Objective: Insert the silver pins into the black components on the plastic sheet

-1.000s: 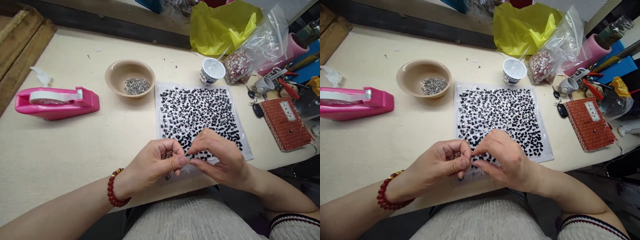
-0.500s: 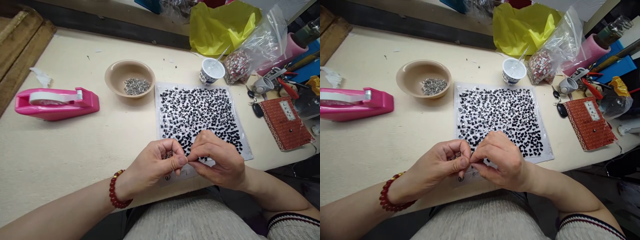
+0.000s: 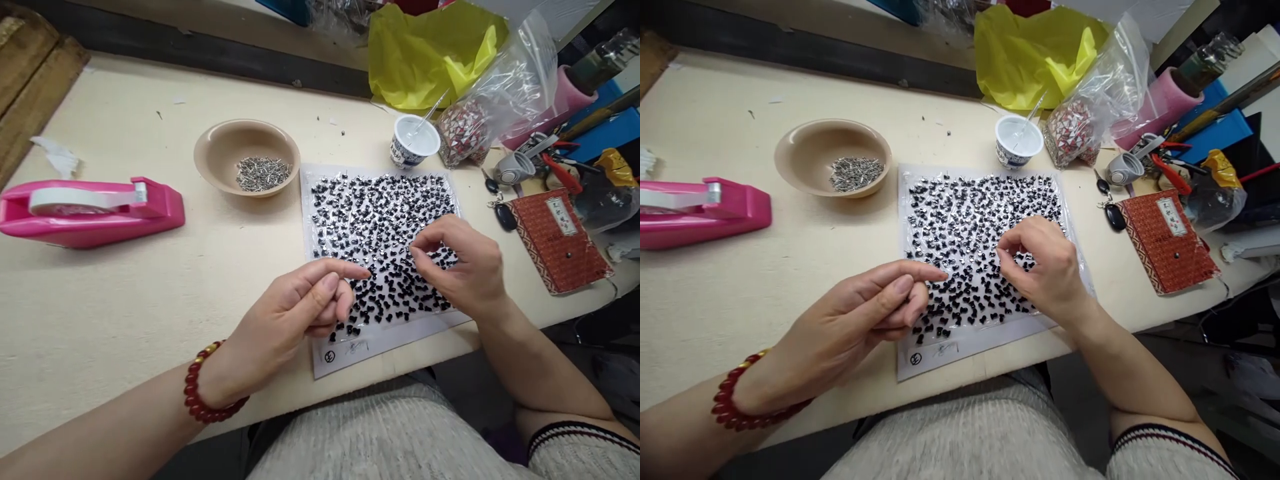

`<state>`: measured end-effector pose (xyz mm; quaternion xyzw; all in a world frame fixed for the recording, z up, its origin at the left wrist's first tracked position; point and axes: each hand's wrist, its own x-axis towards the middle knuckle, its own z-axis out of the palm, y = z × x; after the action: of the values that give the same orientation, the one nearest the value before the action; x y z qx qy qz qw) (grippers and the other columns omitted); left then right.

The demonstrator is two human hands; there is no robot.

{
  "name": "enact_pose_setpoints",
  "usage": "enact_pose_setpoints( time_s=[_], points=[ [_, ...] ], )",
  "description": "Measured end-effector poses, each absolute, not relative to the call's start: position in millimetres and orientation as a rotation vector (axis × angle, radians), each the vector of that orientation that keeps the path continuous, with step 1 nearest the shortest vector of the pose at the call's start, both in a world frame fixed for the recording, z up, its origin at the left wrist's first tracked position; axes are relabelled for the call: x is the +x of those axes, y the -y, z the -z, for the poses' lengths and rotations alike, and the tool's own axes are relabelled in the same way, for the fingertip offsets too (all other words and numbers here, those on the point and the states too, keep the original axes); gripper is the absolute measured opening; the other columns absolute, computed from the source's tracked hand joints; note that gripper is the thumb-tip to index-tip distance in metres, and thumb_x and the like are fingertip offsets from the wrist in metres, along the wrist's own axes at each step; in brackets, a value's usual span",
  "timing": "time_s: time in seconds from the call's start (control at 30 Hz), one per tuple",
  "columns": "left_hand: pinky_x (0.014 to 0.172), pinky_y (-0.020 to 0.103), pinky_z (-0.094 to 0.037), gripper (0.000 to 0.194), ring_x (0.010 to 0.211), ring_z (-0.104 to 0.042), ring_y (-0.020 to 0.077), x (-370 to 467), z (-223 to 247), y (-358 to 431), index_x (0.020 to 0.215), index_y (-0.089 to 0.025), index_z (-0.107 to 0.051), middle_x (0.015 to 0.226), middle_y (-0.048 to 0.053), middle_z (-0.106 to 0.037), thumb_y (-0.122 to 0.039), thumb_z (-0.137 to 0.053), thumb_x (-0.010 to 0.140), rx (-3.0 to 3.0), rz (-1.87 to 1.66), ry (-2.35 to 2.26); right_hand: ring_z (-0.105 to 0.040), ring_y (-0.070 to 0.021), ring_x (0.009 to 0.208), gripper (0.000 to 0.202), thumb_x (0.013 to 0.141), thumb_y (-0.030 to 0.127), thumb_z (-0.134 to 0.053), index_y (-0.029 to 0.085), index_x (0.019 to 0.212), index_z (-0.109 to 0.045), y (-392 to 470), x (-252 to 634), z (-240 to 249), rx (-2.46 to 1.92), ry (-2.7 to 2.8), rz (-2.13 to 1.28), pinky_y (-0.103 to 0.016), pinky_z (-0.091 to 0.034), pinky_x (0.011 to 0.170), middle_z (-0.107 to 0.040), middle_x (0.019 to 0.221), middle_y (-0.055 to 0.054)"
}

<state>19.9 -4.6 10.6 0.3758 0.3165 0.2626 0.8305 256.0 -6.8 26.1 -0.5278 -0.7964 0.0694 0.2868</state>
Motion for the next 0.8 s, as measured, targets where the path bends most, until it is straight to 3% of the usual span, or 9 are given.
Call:
enact_pose_setpoints(
  time_s=[0.13, 0.23, 0.3, 0.47, 0.63, 0.8],
  points=[
    [0.046, 0.02, -0.024, 0.019, 0.05, -0.03, 0.0075, 18, -9, 3, 0.111, -0.022, -0.054, 0.064, -0.003, -0.055, -0.032, -0.047, 0.096, 0.809, -0.6, -0.706, -0.054, -0.0139, 0.069, 0.012, 0.083, 0.012, -0.055, 0.019, 0.073, -0.055, 0, 257, -11, -1.496, 2.291, -0.131, -0.032, -0.037, 0.069, -0.06, 0.07, -0.001],
    [0.045, 0.019, -0.024, 0.013, 0.046, -0.027, 0.0063, 18, -9, 2, 0.097, -0.023, -0.053, 0.061, -0.004, -0.059, -0.035, -0.048, 0.095, 0.771, -0.594, -0.714, -0.053, -0.0135, 0.07, 0.013, 0.084, 0.013, -0.052, 0.018, 0.072, -0.054, -1, 253, -5, -1.53, 2.36, -0.071, -0.032, -0.032, 0.068, -0.059, 0.07, -0.001],
    [0.044, 0.018, -0.023, 0.02, 0.044, -0.026, 0.0053, 17, -9, 2, 0.087, -0.02, -0.054, 0.058, -0.003, -0.059, -0.038, -0.05, 0.094, 0.759, -0.576, -0.726, -0.053, -0.0131, 0.07, 0.014, 0.085, 0.013, -0.051, 0.018, 0.072, -0.054, -2, 252, -4, -1.532, 2.369, -0.054, -0.031, -0.03, 0.068, -0.059, 0.071, 0.0],
    [0.045, 0.018, -0.023, 0.034, 0.046, -0.038, 0.0065, 16, -6, 0, 0.072, -0.016, -0.06, 0.048, -0.003, -0.052, -0.046, -0.058, 0.088, 0.776, -0.55, -0.761, -0.052, -0.0127, 0.068, 0.015, 0.086, 0.013, -0.051, 0.017, 0.072, -0.055, -3, 251, -3, -1.513, 2.408, 0.018, -0.031, -0.029, 0.067, -0.059, 0.069, 0.0],
    [0.046, 0.021, -0.025, 0.043, 0.044, -0.033, 0.0065, 13, -4, 1, 0.066, -0.016, -0.06, 0.046, -0.005, -0.044, -0.052, -0.054, 0.088, 0.852, -0.565, -0.743, -0.052, -0.0128, 0.069, 0.015, 0.087, 0.013, -0.051, 0.017, 0.073, -0.055, -4, 251, -2, -1.516, 2.423, 0.047, -0.031, -0.03, 0.067, -0.06, 0.07, -0.001],
    [0.047, 0.022, -0.024, 0.046, 0.047, -0.028, 0.0071, 16, -4, 1, 0.062, -0.016, -0.051, 0.05, -0.006, -0.036, -0.051, -0.046, 0.093, 0.857, -0.584, -0.712, -0.053, -0.0129, 0.069, 0.016, 0.088, 0.014, -0.051, 0.016, 0.073, -0.056, -3, 251, -3, -1.526, 2.428, 0.048, -0.031, -0.029, 0.067, -0.061, 0.071, -0.001]
  ],
)
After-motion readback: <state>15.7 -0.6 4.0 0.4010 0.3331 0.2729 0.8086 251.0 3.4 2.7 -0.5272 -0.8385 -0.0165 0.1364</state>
